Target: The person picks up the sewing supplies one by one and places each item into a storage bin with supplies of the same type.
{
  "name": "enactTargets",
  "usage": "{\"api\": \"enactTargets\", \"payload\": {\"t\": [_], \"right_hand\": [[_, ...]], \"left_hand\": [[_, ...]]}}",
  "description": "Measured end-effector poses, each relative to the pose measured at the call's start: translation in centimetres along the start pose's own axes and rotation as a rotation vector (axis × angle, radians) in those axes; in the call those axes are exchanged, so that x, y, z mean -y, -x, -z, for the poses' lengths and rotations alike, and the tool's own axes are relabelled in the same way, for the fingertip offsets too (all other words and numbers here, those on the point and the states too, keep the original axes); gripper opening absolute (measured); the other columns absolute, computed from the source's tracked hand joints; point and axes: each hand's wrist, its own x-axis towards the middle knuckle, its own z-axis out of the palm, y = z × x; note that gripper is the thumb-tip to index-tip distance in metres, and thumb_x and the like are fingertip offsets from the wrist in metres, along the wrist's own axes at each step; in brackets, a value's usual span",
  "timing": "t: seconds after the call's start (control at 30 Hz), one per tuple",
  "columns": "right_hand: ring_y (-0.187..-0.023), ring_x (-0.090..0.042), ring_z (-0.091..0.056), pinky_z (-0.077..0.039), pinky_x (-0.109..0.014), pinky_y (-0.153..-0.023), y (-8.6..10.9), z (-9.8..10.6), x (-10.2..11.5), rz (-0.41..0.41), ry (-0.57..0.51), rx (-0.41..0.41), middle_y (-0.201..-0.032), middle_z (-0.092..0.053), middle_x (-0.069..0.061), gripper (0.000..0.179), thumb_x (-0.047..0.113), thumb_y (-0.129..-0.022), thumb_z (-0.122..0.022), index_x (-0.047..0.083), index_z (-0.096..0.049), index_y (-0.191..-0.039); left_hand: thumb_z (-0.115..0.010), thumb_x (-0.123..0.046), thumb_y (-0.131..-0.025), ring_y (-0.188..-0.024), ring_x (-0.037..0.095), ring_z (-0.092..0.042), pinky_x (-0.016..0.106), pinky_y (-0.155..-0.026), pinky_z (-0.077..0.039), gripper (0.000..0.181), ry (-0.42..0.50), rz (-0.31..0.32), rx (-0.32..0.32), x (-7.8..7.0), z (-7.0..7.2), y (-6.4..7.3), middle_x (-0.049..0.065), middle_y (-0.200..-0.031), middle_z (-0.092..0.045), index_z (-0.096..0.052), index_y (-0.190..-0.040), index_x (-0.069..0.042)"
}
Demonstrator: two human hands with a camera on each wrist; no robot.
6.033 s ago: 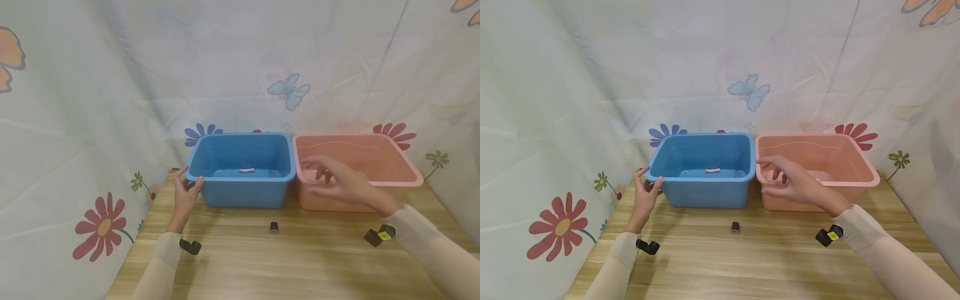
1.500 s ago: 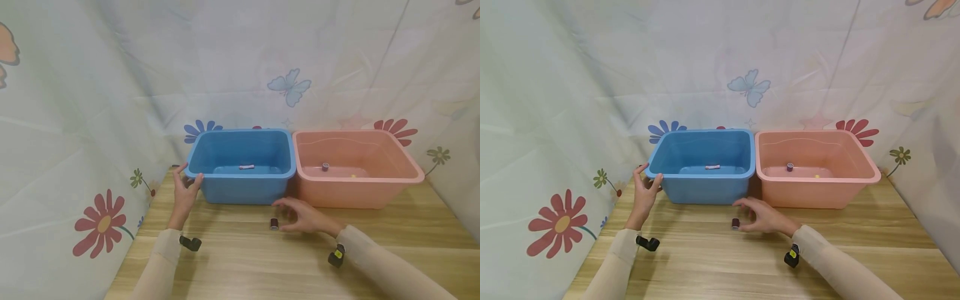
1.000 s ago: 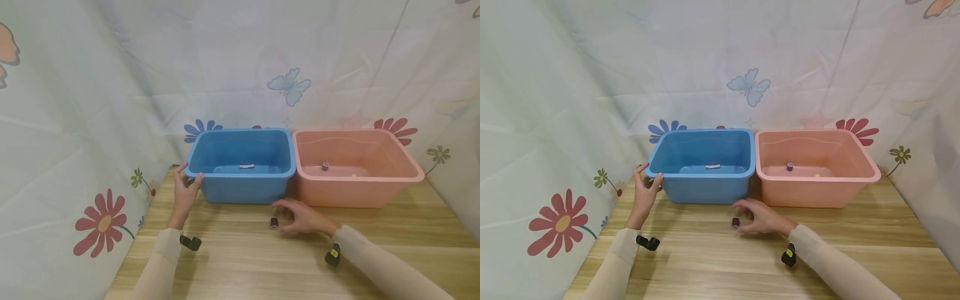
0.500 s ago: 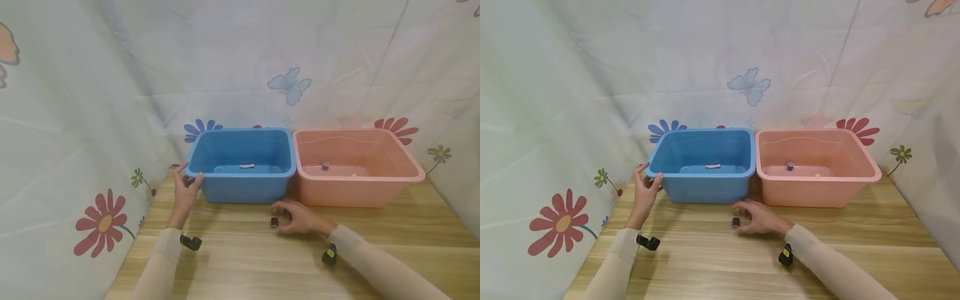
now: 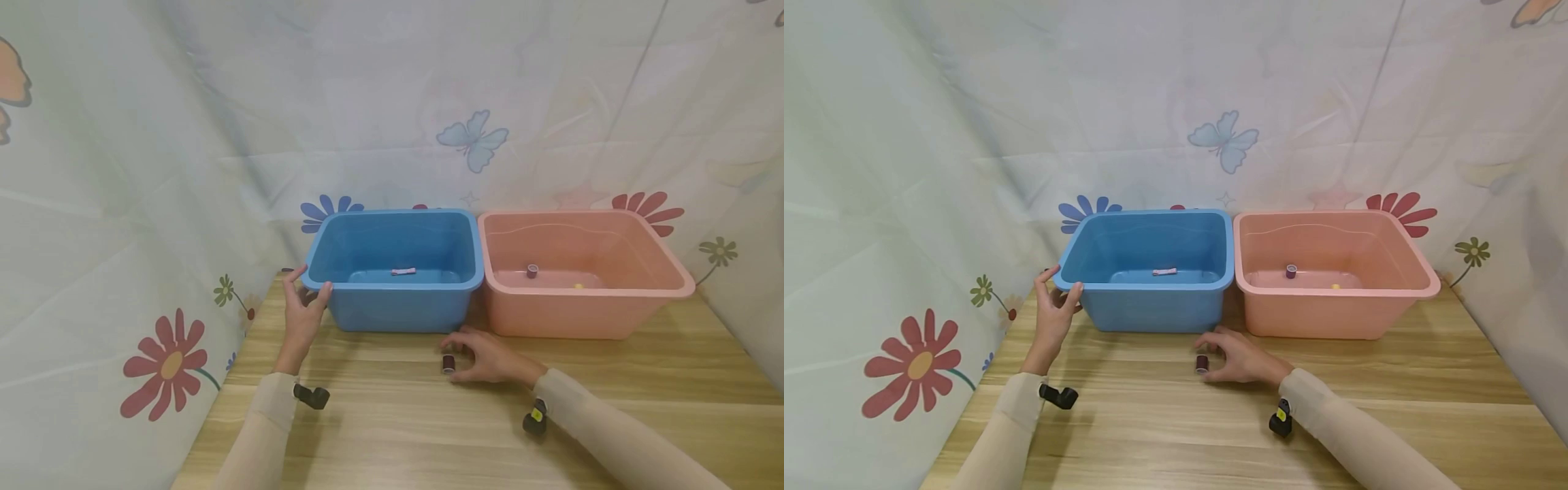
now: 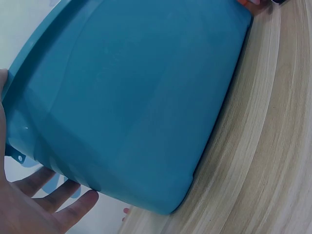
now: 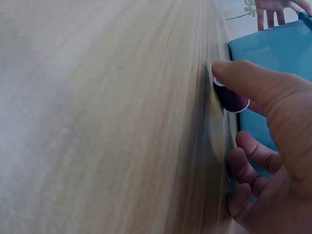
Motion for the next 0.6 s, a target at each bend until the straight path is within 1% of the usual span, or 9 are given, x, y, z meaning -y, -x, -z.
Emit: {"api": "enactTargets", "payload": {"t": [0.1, 0.2, 0.3, 0.4, 0.5, 0.6], "right_hand": [[-0.098, -0.016, -0.056, -0.049, -0.034, -0.083, 0.0, -0.1, -0.2, -0.006, -0.003, 0.0, -0.108, -0.059, 0.002, 0.054, 0.037, -0.082, -0.087, 0.022, -0.067, -0.13], [-0.098, -0.015, -0.056, -0.049, -0.034, -0.086, -0.1, -0.1, -0.3, -0.015, -0.008, 0.003, -0.109, -0.06, 0.003, 0.052, 0.036, -0.083, -0.087, 0.023, -0.068, -0.128], [-0.097, -0.016, -0.056, -0.048, -0.033, -0.084, -0.1, -0.2, -0.3, -0.003, -0.008, 0.001, -0.109, -0.06, 0.003, 0.048, 0.034, -0.083, -0.088, 0.023, -0.07, -0.126], [-0.095, -0.017, -0.055, -0.047, -0.032, -0.082, -0.2, -0.1, -0.2, 0.006, -0.008, 0.001, -0.108, -0.06, 0.003, 0.045, 0.032, -0.083, -0.088, 0.023, -0.071, -0.123], [-0.096, -0.016, -0.055, -0.048, -0.032, -0.083, -0.2, -0.1, -0.1, 0.005, -0.006, 0.001, -0.107, -0.06, 0.004, 0.041, 0.031, -0.083, -0.088, 0.024, -0.072, -0.12], [-0.096, -0.015, -0.056, -0.048, -0.033, -0.085, -0.2, -0.1, -0.1, 0.003, -0.004, 0.0, -0.107, -0.061, 0.005, 0.039, 0.03, -0.083, -0.088, 0.027, -0.072, -0.118]], "left_hand": [[-0.068, -0.032, -0.1, -0.129, 0.04, -0.052, 0.028, -0.09, -0.051, 0.077, -0.007, -0.01, 0.002, -1.3, -0.2, 0.6, 0.027, -0.151, -0.043, -0.021, -0.158, -0.013], [-0.067, -0.029, -0.1, -0.129, 0.041, -0.052, 0.023, -0.088, -0.051, 0.076, -0.001, -0.019, -0.002, -2.2, -0.4, 1.1, 0.028, -0.15, -0.043, -0.021, -0.158, -0.012], [-0.066, -0.028, -0.1, -0.13, 0.041, -0.051, 0.021, -0.087, -0.05, 0.075, 0.005, -0.019, 0.0, -2.3, -0.4, 1.2, 0.027, -0.151, -0.043, -0.021, -0.158, -0.012], [-0.067, -0.03, -0.1, -0.129, 0.039, -0.052, 0.024, -0.088, -0.051, 0.076, 0.0, -0.011, 0.001, -2.2, -0.4, 1.1, 0.026, -0.151, -0.043, -0.021, -0.158, -0.013], [-0.067, -0.031, -0.1, -0.129, 0.038, -0.052, 0.026, -0.089, -0.051, 0.076, -0.008, -0.005, 0.0, -2.4, -0.4, 1.1, 0.026, -0.151, -0.043, -0.021, -0.157, -0.014], [-0.067, -0.03, -0.1, -0.129, 0.038, -0.052, 0.025, -0.089, -0.051, 0.075, -0.01, -0.009, -0.001, -2.4, -0.4, 1.1, 0.025, -0.151, -0.043, -0.021, -0.157, -0.014]]}}
